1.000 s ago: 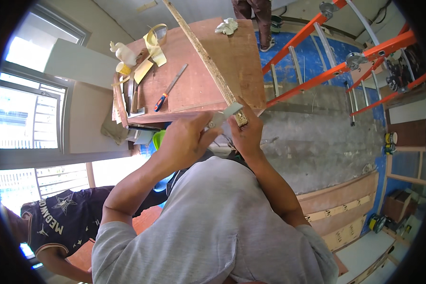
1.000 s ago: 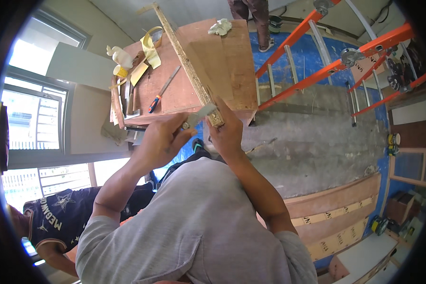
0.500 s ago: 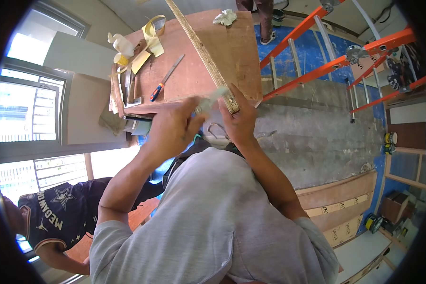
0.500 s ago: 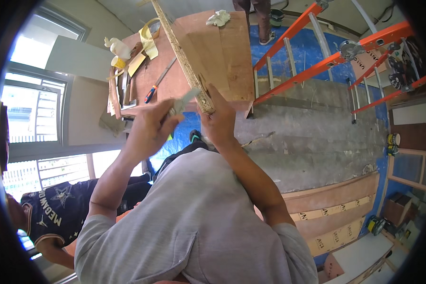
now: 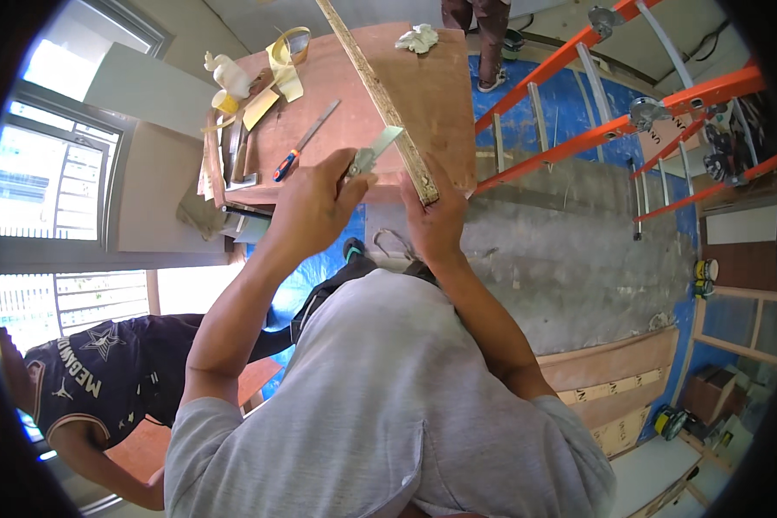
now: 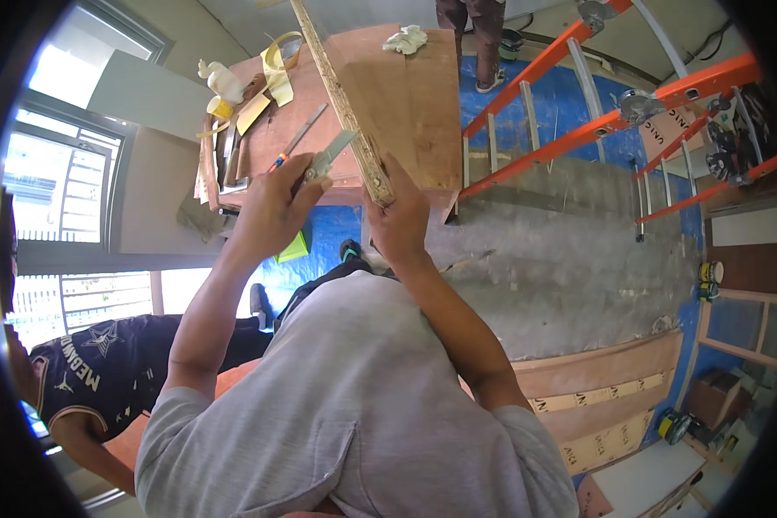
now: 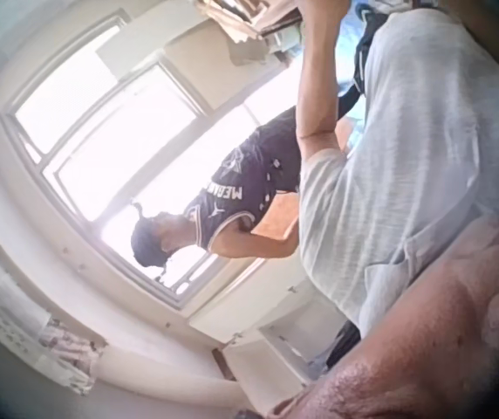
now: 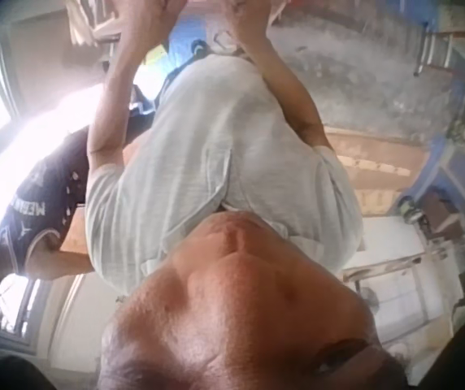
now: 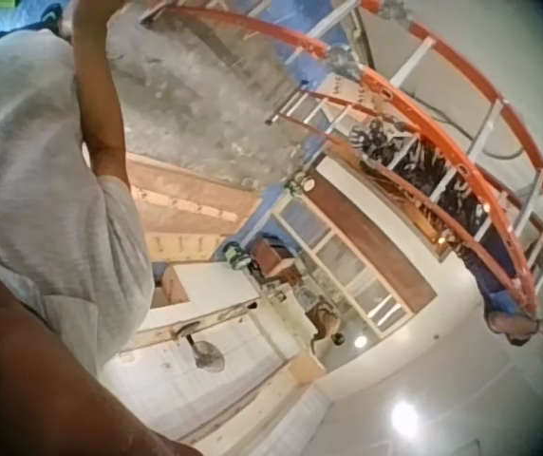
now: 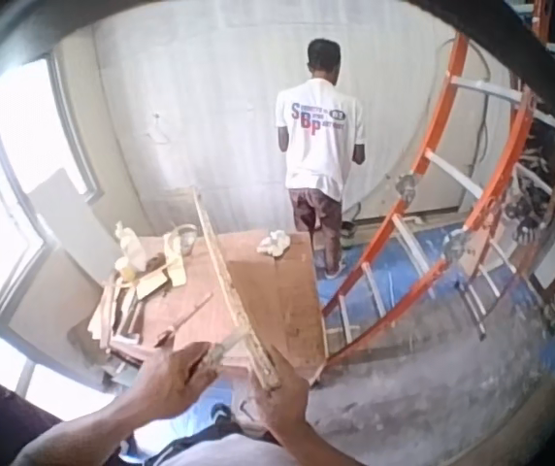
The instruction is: The person applies adhesive and laminate strips to the edges of a wooden panel, trimming the excess with a blade and smoothing the edges with a file.
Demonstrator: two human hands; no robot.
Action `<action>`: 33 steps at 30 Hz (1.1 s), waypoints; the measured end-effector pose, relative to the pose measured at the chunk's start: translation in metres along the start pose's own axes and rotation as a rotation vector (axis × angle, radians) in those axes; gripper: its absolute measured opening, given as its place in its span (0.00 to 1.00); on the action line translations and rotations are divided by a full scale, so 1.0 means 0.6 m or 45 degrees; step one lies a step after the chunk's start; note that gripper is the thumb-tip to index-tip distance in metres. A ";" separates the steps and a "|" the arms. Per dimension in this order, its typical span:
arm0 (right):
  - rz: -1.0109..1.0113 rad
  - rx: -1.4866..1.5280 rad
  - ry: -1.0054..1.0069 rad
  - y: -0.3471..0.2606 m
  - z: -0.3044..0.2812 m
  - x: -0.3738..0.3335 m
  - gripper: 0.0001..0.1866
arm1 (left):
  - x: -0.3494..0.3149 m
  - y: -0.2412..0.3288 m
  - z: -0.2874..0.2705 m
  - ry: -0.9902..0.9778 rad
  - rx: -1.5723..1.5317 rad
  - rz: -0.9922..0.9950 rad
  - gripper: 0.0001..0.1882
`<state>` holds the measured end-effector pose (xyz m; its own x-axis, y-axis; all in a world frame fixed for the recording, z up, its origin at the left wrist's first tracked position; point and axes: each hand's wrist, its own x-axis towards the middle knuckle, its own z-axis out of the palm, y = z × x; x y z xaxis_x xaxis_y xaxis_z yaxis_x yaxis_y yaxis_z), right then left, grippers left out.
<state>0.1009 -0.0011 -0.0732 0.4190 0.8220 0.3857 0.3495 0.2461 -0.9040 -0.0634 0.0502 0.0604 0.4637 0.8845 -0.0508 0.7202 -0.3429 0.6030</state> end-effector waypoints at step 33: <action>-0.104 0.028 0.121 0.022 0.016 -0.014 0.20 | -0.069 0.013 0.032 -0.067 0.166 0.274 0.18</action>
<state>0.0939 0.0001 -0.0902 0.4678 0.7466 0.4731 0.3679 0.3222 -0.8722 -0.0672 0.0052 0.0521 0.6374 0.7701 0.0240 0.6608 -0.5625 0.4970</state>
